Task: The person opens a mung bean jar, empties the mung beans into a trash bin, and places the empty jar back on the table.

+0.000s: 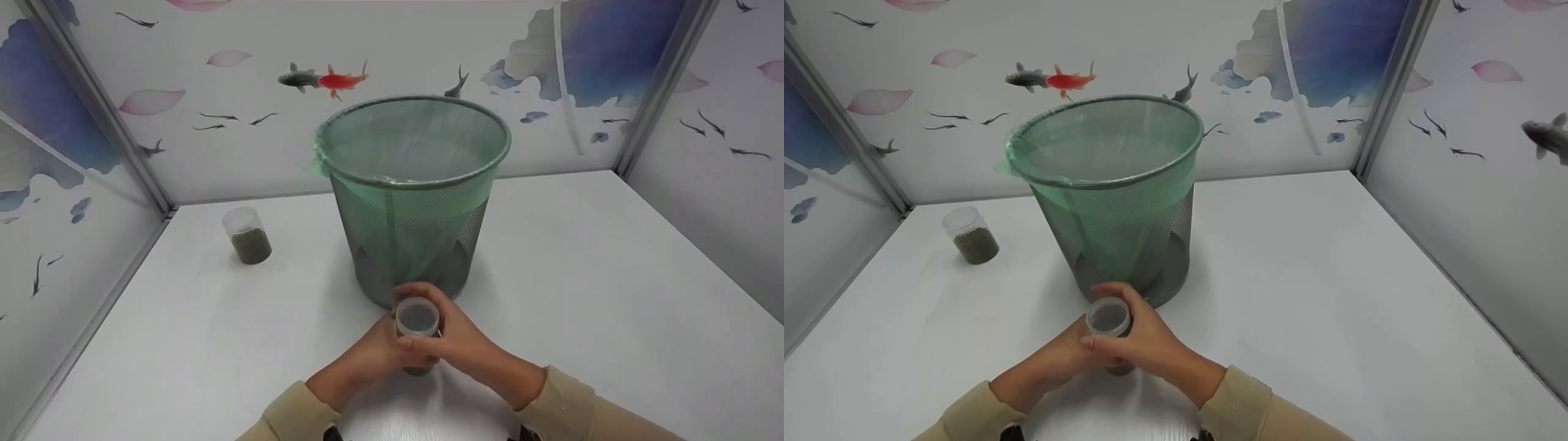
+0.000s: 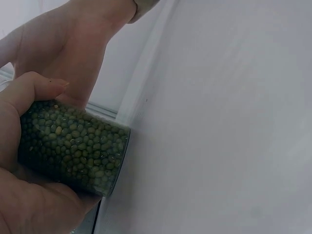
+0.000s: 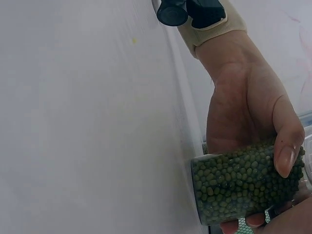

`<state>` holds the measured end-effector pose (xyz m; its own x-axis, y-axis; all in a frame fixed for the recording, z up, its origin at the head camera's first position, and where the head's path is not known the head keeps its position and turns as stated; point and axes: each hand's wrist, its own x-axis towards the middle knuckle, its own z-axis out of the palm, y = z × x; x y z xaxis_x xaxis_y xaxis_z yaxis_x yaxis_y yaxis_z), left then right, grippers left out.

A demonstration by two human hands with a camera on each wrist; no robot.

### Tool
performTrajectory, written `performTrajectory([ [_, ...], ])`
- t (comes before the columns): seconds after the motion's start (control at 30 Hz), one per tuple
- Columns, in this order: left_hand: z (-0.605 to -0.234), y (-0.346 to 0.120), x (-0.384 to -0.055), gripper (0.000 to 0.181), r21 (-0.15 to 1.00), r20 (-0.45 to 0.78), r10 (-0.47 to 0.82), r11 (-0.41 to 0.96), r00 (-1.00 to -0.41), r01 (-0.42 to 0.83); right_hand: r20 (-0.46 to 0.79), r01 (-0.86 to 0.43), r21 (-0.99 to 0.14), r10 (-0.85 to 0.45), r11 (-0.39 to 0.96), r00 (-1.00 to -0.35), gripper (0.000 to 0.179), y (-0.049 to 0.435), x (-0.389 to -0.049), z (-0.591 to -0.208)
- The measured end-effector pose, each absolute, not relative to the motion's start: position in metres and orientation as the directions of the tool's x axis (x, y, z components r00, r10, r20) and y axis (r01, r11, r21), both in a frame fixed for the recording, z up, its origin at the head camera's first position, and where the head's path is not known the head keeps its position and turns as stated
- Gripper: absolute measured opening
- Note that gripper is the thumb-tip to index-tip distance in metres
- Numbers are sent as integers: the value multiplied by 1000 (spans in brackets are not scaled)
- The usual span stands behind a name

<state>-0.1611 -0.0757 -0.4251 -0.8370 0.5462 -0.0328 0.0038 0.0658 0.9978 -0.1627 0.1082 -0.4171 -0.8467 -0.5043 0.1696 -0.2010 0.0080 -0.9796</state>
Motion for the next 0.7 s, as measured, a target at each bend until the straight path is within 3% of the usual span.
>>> performTrajectory([
  [0.27,-424,-73,-164,59,996,-46,542,89,-839,3,186,-200,-980,-441,-14,-878,76,104,-160,-417],
  [0.7,-425,-74,-165,59,995,-55,542,104,-838,2,186,-220,-975,-427,30,-885,65,105,-161,-420],
])
